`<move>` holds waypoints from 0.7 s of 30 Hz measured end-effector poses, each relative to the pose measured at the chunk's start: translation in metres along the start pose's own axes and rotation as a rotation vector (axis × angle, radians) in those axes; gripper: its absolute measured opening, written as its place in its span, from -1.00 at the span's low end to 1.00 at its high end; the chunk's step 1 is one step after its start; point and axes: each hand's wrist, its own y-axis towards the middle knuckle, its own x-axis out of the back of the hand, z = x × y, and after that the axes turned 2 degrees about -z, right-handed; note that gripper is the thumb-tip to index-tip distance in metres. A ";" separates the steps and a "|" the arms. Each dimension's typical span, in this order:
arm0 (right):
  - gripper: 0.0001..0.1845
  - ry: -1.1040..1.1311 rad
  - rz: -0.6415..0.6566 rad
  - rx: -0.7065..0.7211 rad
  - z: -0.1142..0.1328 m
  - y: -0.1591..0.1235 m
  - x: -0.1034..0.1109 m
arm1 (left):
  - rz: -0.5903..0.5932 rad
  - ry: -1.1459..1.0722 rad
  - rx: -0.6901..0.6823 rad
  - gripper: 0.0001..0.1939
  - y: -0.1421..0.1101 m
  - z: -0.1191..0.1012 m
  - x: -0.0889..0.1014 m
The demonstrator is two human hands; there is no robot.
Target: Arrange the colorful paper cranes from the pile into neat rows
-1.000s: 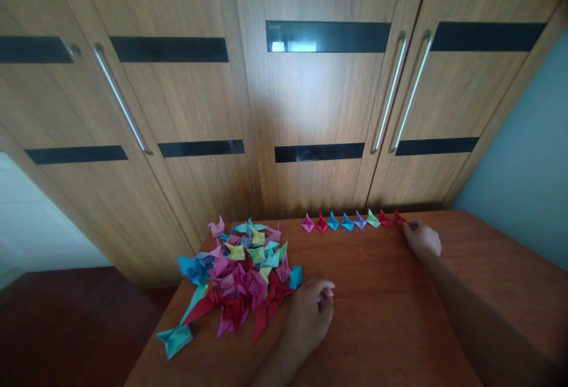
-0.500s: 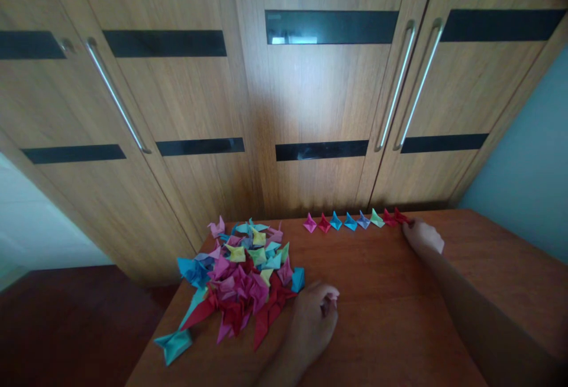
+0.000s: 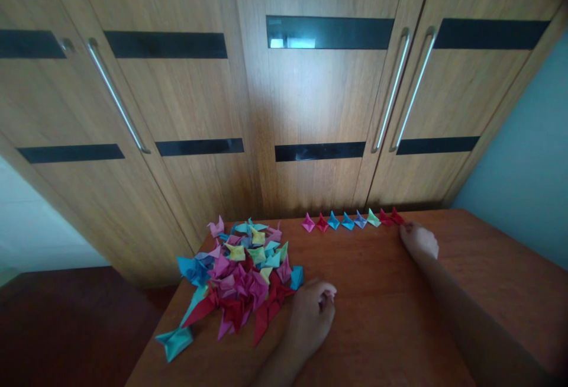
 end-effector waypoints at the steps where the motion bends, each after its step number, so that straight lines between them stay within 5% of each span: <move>1: -0.56 0.009 -0.006 0.000 0.000 -0.003 0.000 | 0.001 -0.002 -0.002 -0.74 0.000 0.000 0.000; 15: -0.66 0.086 0.054 0.125 0.015 -0.075 0.014 | -0.063 0.013 -0.075 -0.78 -0.006 -0.002 0.004; 21: -0.72 0.187 0.022 0.216 0.015 -0.098 0.015 | -0.157 0.290 -0.059 -0.74 -0.026 -0.016 0.034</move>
